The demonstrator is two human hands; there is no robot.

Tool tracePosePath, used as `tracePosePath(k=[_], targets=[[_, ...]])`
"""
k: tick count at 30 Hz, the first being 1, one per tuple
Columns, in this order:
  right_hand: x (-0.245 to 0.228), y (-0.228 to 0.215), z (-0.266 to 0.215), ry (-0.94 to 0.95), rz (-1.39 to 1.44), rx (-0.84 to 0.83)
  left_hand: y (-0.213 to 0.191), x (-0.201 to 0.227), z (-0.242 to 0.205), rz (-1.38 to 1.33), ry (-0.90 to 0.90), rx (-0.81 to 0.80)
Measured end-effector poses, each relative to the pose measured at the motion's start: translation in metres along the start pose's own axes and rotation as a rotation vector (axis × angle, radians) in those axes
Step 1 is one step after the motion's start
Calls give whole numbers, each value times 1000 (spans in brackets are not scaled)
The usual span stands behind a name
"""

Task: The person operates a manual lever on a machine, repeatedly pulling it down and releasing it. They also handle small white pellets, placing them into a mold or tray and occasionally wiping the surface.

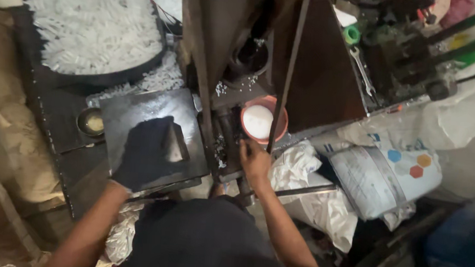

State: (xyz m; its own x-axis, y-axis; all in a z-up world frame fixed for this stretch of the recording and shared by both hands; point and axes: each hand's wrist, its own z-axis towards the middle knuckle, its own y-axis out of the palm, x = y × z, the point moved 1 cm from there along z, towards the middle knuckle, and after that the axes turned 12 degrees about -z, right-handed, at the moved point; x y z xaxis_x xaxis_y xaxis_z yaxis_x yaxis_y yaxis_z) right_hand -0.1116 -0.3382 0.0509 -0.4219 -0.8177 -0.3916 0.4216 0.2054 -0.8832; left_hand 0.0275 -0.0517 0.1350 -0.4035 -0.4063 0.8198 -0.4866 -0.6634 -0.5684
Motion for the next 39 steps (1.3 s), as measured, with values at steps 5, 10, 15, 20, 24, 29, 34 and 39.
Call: tracePosePath(k=[5, 10, 15, 20, 24, 29, 34, 39], targets=[[4, -2, -6, -49, 29, -27, 50, -19, 6, 520, -70, -171], [1, -1, 3, -52, 27, -42, 68, -40, 14, 433, -17, -74], [4, -2, -3, 3, 8, -83, 62, -36, 29, 439, -151, -284], [3, 2, 1, -70, -40, -44, 49, -27, 30, 468, -208, -310], [8, 6, 0, -48, -86, -74, 58, -30, 22, 454, -80, -177], [11, 9, -3, -71, -70, -59, 70, -49, 17, 348, -37, -150], [4, -1, -4, -2, 141, -123, 52, -92, 4, 230, 32, -196], [-32, -22, -35, -233, 365, -24, 24, -145, -27, -432, -133, -96]])
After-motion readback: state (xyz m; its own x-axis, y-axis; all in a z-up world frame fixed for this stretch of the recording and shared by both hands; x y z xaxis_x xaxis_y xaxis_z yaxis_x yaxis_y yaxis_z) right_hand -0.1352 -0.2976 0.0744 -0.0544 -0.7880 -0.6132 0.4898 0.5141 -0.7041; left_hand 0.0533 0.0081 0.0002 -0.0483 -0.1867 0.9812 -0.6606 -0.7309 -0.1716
